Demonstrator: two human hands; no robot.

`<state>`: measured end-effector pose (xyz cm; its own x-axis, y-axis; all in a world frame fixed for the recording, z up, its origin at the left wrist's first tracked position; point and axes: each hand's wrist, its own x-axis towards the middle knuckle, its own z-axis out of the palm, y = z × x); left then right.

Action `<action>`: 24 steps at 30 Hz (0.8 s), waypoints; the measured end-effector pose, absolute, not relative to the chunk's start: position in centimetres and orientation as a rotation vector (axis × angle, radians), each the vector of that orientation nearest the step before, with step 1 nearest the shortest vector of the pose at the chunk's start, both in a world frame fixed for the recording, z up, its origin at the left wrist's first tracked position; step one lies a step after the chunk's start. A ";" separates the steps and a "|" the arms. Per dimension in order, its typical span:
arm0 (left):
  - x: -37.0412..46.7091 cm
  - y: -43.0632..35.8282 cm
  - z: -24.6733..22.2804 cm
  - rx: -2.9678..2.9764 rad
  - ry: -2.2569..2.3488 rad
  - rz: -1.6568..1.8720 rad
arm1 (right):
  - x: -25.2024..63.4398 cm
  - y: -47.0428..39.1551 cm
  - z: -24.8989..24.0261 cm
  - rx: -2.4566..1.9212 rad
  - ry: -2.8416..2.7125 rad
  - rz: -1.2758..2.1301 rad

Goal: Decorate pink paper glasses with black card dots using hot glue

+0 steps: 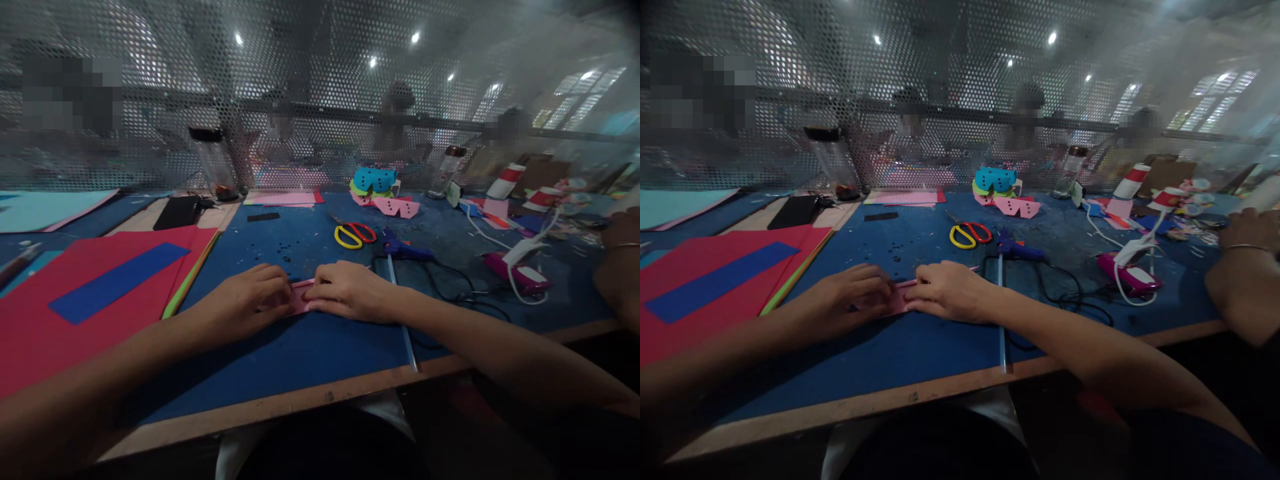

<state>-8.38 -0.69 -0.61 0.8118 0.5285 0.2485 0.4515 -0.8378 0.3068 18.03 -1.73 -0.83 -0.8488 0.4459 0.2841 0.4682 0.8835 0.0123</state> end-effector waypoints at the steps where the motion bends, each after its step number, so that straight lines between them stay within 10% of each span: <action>1: -8.4 -0.7 -0.6 2.753 0.768 0.477 | 18.0 -1.7 -0.8 -0.689 -2.778 -0.118; 24: -8.4 -0.7 -0.6 2.796 0.715 0.536 | 18.1 -1.6 -1.0 -0.720 -2.787 -0.117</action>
